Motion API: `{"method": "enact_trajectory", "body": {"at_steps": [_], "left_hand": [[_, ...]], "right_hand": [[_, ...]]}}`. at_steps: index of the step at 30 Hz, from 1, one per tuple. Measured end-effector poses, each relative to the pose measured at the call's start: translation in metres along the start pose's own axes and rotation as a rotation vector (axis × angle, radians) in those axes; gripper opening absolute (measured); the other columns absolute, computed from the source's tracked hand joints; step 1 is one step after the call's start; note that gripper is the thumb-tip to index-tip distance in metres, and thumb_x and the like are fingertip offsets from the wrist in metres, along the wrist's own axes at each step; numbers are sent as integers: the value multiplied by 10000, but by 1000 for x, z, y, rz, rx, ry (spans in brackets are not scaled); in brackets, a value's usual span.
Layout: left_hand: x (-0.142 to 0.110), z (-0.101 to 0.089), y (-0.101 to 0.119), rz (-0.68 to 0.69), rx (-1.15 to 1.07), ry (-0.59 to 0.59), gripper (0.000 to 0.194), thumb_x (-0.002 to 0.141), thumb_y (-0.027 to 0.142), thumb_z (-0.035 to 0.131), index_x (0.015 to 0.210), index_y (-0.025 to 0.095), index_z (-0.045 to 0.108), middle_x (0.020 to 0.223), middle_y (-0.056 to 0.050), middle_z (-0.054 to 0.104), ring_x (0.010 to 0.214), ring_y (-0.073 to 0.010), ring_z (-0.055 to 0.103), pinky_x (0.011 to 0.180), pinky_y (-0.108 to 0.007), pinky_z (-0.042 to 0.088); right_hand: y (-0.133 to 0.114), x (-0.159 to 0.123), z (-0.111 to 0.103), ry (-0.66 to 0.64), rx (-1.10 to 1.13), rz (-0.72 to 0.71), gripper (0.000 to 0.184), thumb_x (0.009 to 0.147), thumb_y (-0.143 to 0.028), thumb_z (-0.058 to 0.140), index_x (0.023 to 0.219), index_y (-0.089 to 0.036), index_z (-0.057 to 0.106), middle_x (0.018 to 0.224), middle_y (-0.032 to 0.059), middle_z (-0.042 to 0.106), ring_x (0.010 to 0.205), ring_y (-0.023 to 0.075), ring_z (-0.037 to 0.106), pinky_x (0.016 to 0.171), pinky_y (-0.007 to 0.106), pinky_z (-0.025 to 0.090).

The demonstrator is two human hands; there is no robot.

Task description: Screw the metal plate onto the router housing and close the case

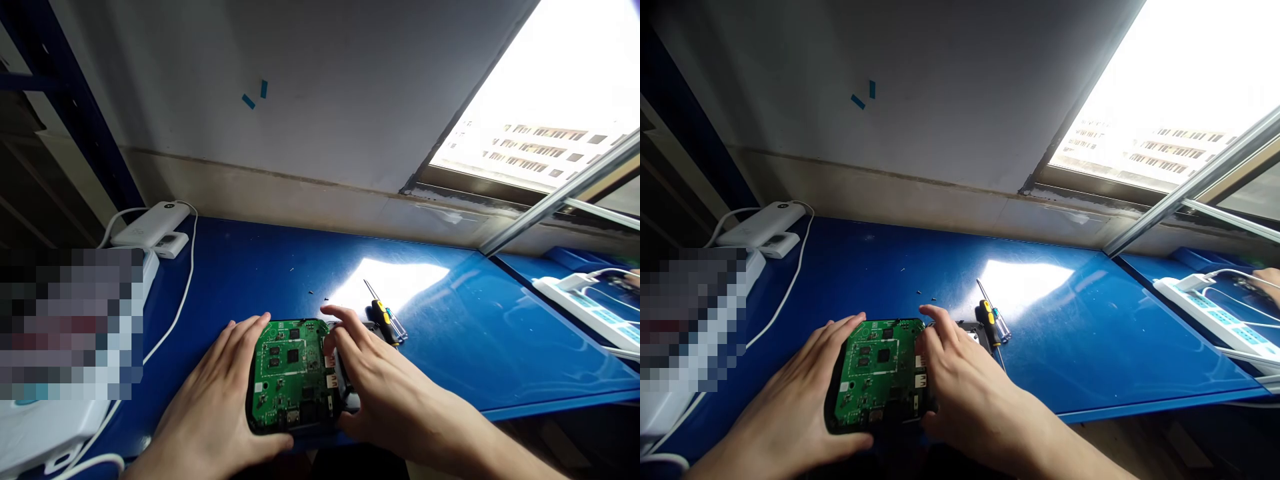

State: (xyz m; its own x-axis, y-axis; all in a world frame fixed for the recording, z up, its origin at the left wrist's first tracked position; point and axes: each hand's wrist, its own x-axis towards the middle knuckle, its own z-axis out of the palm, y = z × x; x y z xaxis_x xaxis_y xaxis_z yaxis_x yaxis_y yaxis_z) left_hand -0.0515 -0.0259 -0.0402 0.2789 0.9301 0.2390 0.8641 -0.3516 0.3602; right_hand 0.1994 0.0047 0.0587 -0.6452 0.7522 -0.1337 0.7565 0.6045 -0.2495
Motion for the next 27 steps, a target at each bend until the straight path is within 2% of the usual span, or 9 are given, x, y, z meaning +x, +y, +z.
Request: {"method": "enact_trajectory", "body": {"at_steps": [2,3,6,10,15,17,23,27], "left_hand": [[0,0,-1,-2,-18,2,1364,549,509,946,1609,366,99,1601,-125,530,1466,-435,495,1136,-634,502],[0,0,-2,-8,-26,0,1359,550,495,948,1607,366,103,1604,-125,525,1467,-437,493,1137,-638,498],[-1,1,-2,-32,-48,-12,1348,550,457,948,1608,371,117,1616,-112,510,1475,-447,476,1144,-648,486],[-2,3,3,-73,-71,6,1319,536,351,931,1607,369,162,1598,-88,530,1488,-445,456,1144,-629,491],[-3,2,10,-80,-81,56,1293,496,258,912,1586,345,223,1596,-105,530,1496,-451,443,1178,-634,449],[-2,2,10,-99,-94,54,1314,499,258,907,1599,343,193,1606,-109,519,1491,-442,456,1164,-612,474],[-1,1,11,-173,-125,33,1525,488,281,932,1658,290,-46,1632,-200,459,1463,-456,491,1115,-586,522],[-4,8,1,-147,-115,45,1545,492,311,941,1663,317,-66,1670,-185,409,1470,-454,482,1141,-600,496]], "right_hand": [[3,-1,-4,-38,9,-31,603,724,-156,832,1261,-77,570,1627,285,380,1564,402,345,1233,517,453],[4,-2,-7,-56,25,-44,601,743,-187,852,1267,-94,573,1650,268,371,1573,387,337,1243,521,439],[8,-2,-16,-42,72,-71,618,786,-235,864,1318,-139,565,1641,209,437,1539,335,417,1229,505,462],[11,2,-22,3,71,-117,637,793,-183,858,1356,-155,563,1586,174,522,1471,322,512,1203,491,493],[15,8,-19,-11,81,-144,654,851,-150,792,1435,-187,500,1561,162,535,1247,310,704,1023,459,632],[16,9,-18,0,93,-144,692,846,-149,779,1464,-190,470,1543,162,553,1208,322,727,983,463,650],[25,16,-12,80,139,-92,793,816,-191,777,1510,-192,394,1551,183,554,1194,399,730,892,524,679],[34,16,-9,165,194,-99,807,809,-196,766,1505,-224,357,1525,178,574,1276,403,682,957,544,651]]}}
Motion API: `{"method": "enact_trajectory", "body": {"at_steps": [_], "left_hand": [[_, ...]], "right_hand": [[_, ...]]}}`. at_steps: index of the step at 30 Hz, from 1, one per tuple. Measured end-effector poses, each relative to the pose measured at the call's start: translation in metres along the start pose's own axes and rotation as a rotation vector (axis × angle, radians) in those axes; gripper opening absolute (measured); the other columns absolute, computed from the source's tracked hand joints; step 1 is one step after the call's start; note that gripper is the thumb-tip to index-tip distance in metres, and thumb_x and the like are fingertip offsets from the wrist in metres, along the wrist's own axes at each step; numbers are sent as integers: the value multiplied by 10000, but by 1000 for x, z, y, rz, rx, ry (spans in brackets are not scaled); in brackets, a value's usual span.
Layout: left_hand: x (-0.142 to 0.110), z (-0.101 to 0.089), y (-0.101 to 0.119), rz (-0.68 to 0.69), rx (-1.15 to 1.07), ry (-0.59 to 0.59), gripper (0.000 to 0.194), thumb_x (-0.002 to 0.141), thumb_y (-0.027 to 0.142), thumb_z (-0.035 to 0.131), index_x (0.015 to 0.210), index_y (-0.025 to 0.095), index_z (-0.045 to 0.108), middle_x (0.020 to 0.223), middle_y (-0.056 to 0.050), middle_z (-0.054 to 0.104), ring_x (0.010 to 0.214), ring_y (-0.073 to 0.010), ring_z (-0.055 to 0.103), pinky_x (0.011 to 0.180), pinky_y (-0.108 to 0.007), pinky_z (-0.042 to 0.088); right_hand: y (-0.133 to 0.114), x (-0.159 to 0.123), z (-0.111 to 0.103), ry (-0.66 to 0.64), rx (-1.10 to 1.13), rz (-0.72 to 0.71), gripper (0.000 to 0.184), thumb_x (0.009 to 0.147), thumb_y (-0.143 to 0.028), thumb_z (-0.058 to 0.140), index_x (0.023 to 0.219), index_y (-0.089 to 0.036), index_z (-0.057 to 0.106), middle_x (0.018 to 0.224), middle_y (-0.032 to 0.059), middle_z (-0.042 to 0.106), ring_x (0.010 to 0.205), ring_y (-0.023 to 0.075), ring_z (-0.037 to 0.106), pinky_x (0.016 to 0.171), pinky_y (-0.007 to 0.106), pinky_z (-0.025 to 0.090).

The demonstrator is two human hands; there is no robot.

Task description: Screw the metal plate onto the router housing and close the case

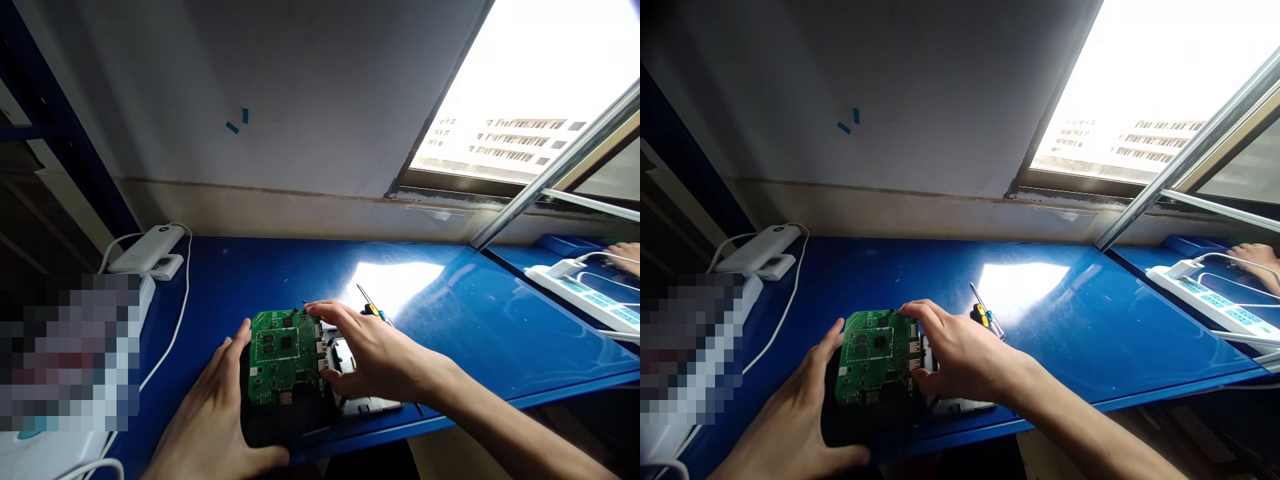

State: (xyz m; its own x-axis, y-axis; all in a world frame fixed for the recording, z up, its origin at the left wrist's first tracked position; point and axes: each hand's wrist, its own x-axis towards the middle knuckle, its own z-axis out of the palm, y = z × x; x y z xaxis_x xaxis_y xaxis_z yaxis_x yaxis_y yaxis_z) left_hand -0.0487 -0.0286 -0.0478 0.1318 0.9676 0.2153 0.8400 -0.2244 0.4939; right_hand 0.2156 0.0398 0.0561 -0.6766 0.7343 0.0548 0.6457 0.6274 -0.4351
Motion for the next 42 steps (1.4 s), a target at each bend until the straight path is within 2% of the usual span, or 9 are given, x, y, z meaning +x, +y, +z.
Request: {"method": "enact_trajectory", "body": {"at_steps": [6,8,11,15,21,26,29,33,42], "left_hand": [[1,-8,-2,-12,-83,-93,1439,593,397,927,1673,335,-21,1715,-207,306,1527,-481,374,1139,-687,455],[4,-18,10,-9,-159,10,1367,643,345,914,1671,339,13,1728,-184,286,1559,-445,330,1181,-672,415],[11,-33,27,142,-202,98,1223,756,294,850,1669,357,37,1745,-139,270,1568,-389,339,1193,-623,432],[20,-46,38,295,-95,82,1025,886,259,695,1680,342,52,1705,-99,386,1517,-337,451,1196,-567,453],[24,-53,36,397,65,73,981,910,318,675,1688,295,79,1669,-108,449,1466,-346,520,1169,-552,487],[26,-51,41,362,10,145,975,916,340,701,1680,318,96,1596,-91,528,1463,-333,502,1168,-543,491],[27,-49,44,386,-41,196,969,927,347,699,1678,323,87,1566,-94,531,1434,-310,526,1143,-495,517],[29,-46,46,394,-115,233,940,920,325,709,1660,341,130,1553,-101,525,1436,-316,528,1097,-480,557],[22,-54,55,341,-177,142,952,910,284,701,1658,386,120,1641,-82,442,1516,-323,446,1139,-513,539]], "right_hand": [[6,-12,-7,79,25,-14,790,815,-210,759,1486,-246,342,1475,158,601,1231,361,704,958,551,641],[6,-16,-9,81,18,-32,798,815,-207,760,1490,-234,337,1481,174,594,1227,361,707,942,538,648],[5,-21,-12,85,11,-51,807,801,-192,769,1486,-213,343,1486,196,589,1254,366,694,951,522,646],[2,-27,-16,102,15,-91,736,812,-156,741,1438,-205,356,1518,214,562,1236,336,708,927,473,653],[-5,-34,-28,100,-1,-121,622,863,-209,735,1384,-175,397,1482,247,590,1048,322,780,779,435,678],[-8,-42,-28,130,-19,-133,798,891,-152,670,1572,-154,254,1591,230,502,1481,324,511,1120,473,554],[-8,-46,-20,145,-46,-141,1015,832,-255,777,1627,-161,153,1661,232,402,1580,339,346,1215,514,454],[-10,-45,-3,194,-109,-121,1350,714,-445,923,1661,-183,-3,1687,283,305,1567,429,332,1199,580,452],[-13,-43,-2,346,-86,-155,1316,719,-235,857,1663,-213,-60,1602,225,428,1475,365,460,1163,475,503]]}}
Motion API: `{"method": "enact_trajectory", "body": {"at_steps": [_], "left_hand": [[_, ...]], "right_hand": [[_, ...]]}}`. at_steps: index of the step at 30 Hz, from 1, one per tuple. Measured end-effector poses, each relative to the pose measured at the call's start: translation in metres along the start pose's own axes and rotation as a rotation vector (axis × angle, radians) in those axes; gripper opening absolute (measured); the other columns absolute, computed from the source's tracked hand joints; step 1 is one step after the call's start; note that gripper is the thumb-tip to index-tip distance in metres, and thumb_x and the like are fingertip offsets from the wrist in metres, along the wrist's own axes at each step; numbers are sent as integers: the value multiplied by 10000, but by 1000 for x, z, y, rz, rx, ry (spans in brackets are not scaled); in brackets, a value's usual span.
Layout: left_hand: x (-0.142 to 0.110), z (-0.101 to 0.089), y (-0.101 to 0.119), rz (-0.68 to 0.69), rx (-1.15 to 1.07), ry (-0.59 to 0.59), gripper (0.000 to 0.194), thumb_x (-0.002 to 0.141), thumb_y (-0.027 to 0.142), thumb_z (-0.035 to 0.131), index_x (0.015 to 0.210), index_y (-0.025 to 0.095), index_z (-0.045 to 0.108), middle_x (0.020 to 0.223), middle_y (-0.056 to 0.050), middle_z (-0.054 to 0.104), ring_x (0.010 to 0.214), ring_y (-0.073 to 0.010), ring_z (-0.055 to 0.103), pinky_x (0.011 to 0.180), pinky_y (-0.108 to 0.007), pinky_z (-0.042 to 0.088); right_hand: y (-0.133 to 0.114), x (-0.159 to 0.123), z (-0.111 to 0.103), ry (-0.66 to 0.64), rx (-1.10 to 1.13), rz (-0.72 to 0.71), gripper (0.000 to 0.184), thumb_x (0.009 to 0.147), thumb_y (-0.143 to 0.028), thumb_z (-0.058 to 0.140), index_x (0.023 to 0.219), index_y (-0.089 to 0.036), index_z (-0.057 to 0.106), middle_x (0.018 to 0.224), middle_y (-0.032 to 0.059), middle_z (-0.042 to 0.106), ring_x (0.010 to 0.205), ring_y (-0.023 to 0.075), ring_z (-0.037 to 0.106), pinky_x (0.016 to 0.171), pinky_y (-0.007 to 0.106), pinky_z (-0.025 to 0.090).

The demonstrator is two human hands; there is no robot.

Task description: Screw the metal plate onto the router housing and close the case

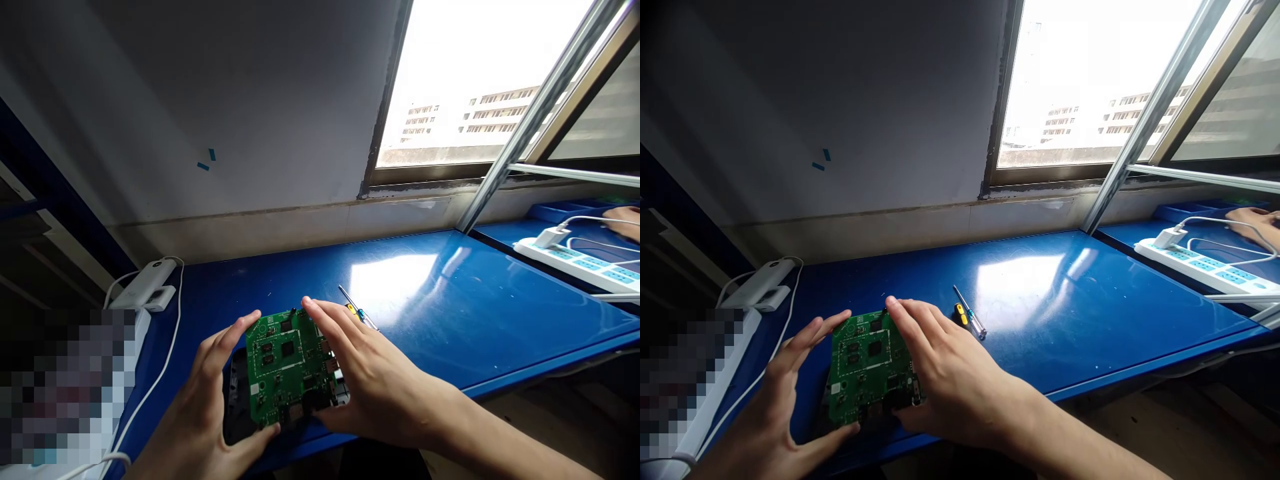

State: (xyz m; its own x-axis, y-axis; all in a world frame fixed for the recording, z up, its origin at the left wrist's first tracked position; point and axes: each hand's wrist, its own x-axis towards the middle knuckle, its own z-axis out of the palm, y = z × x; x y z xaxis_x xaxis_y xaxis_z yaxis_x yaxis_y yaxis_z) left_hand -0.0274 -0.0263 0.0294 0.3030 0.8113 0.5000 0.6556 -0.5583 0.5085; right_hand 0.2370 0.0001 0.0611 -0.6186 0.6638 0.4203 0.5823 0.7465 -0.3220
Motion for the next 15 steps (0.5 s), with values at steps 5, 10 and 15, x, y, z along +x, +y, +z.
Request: {"method": "enact_trajectory", "body": {"at_steps": [5,10,15], "left_hand": [[-3,-2,3,26,33,-20,901,923,245,659,1655,378,151,1645,-79,455,1497,-323,472,1165,-538,511],[-2,-5,5,43,68,-39,859,935,254,632,1652,362,171,1641,-67,471,1476,-300,500,1177,-511,498],[-2,-6,4,32,101,-60,903,911,268,670,1652,401,171,1629,-53,503,1458,-329,525,1160,-551,505]], "right_hand": [[2,-5,0,3,2,-14,1305,707,-215,858,1661,-198,-31,1593,227,438,1473,352,460,1182,473,483],[0,-7,0,-5,15,-6,1293,711,-212,861,1663,-208,-14,1596,226,434,1473,349,458,1165,470,501],[1,-7,-2,-29,20,-2,1308,715,-190,864,1667,-229,-33,1606,217,418,1488,355,443,1175,480,488]]}}
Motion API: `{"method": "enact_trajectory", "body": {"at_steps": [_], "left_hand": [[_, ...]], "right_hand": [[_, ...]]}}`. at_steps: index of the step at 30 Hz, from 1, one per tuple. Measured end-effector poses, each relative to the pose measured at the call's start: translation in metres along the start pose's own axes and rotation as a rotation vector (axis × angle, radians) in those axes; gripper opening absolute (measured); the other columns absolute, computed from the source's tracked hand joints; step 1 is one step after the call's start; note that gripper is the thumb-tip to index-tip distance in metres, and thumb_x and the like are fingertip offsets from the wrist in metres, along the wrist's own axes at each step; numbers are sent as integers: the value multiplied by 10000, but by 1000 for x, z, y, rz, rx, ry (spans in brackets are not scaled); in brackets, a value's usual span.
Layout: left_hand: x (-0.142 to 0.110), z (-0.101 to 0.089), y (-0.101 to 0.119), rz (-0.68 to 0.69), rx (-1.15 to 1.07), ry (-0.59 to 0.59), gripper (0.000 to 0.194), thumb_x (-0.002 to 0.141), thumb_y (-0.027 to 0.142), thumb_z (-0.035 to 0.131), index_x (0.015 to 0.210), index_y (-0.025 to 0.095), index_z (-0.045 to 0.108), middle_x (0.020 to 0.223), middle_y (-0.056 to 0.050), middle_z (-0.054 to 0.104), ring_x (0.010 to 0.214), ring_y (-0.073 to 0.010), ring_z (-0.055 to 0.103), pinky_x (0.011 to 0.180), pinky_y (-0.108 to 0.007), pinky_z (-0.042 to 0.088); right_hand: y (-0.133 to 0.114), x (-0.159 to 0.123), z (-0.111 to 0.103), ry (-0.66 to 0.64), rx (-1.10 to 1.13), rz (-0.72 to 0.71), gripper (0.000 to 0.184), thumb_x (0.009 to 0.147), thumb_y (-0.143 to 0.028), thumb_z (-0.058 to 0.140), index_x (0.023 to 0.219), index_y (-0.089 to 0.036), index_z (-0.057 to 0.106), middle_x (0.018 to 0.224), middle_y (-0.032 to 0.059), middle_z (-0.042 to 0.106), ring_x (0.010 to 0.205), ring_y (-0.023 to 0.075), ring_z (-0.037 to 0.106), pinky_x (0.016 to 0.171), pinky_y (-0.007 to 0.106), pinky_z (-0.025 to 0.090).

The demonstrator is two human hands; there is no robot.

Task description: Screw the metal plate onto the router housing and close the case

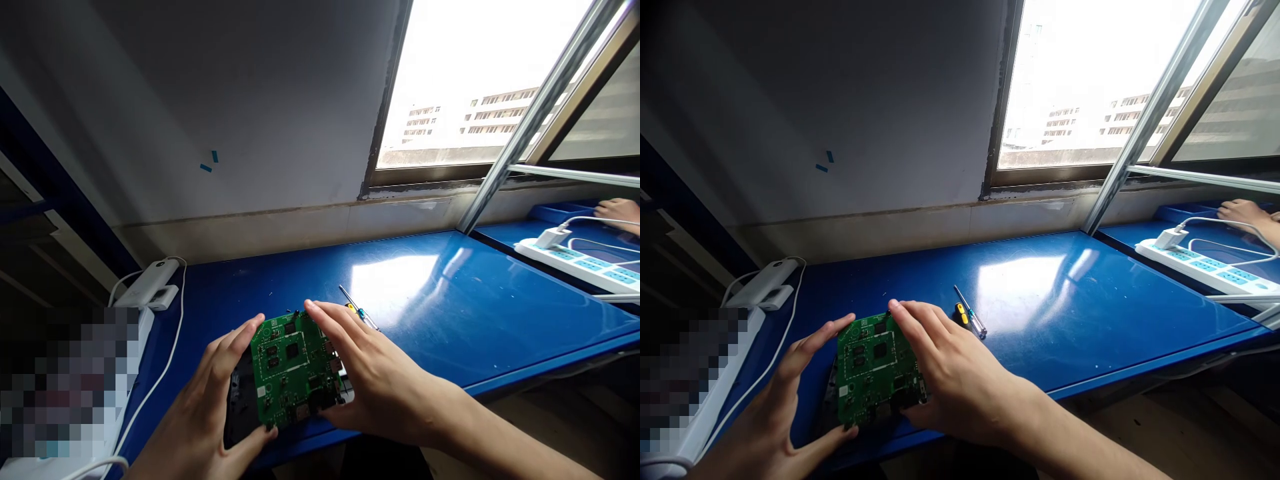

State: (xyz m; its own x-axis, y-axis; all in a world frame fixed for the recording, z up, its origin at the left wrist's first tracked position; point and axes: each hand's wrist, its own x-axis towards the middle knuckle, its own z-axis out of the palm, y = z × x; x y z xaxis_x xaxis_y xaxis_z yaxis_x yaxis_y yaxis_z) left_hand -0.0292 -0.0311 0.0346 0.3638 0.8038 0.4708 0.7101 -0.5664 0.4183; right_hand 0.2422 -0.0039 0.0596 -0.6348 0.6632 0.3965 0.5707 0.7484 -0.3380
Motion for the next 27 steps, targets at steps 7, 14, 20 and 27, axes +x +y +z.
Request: {"method": "enact_trajectory", "body": {"at_steps": [7,14,20,27], "left_hand": [[1,7,-3,28,35,-7,908,936,255,654,1664,389,127,1625,-68,504,1447,-327,534,1167,-572,490],[9,12,6,161,218,-32,1127,845,306,788,1690,283,42,1710,-128,360,1579,-373,315,1252,-638,332],[16,23,18,203,209,41,1004,937,280,692,1691,280,28,1642,-149,436,1547,-352,365,1239,-604,370],[21,29,14,132,-167,321,1009,806,255,811,1624,335,225,1530,-109,547,1366,-331,600,1137,-511,526]], "right_hand": [[0,-3,-2,-15,-12,15,1299,729,-171,851,1669,-221,-44,1607,230,401,1499,376,419,1191,528,469],[-6,2,0,-12,-138,-29,1240,742,-167,808,1655,-144,-30,1604,252,418,1497,398,417,1218,526,450],[-22,5,1,-34,-240,-111,1020,859,-130,647,1655,-50,14,1641,293,381,1573,409,316,1287,545,344],[-17,-14,-8,-1,-74,-13,1420,772,-492,892,1662,-206,-177,1755,277,27,1631,407,113,1244,521,406]]}}
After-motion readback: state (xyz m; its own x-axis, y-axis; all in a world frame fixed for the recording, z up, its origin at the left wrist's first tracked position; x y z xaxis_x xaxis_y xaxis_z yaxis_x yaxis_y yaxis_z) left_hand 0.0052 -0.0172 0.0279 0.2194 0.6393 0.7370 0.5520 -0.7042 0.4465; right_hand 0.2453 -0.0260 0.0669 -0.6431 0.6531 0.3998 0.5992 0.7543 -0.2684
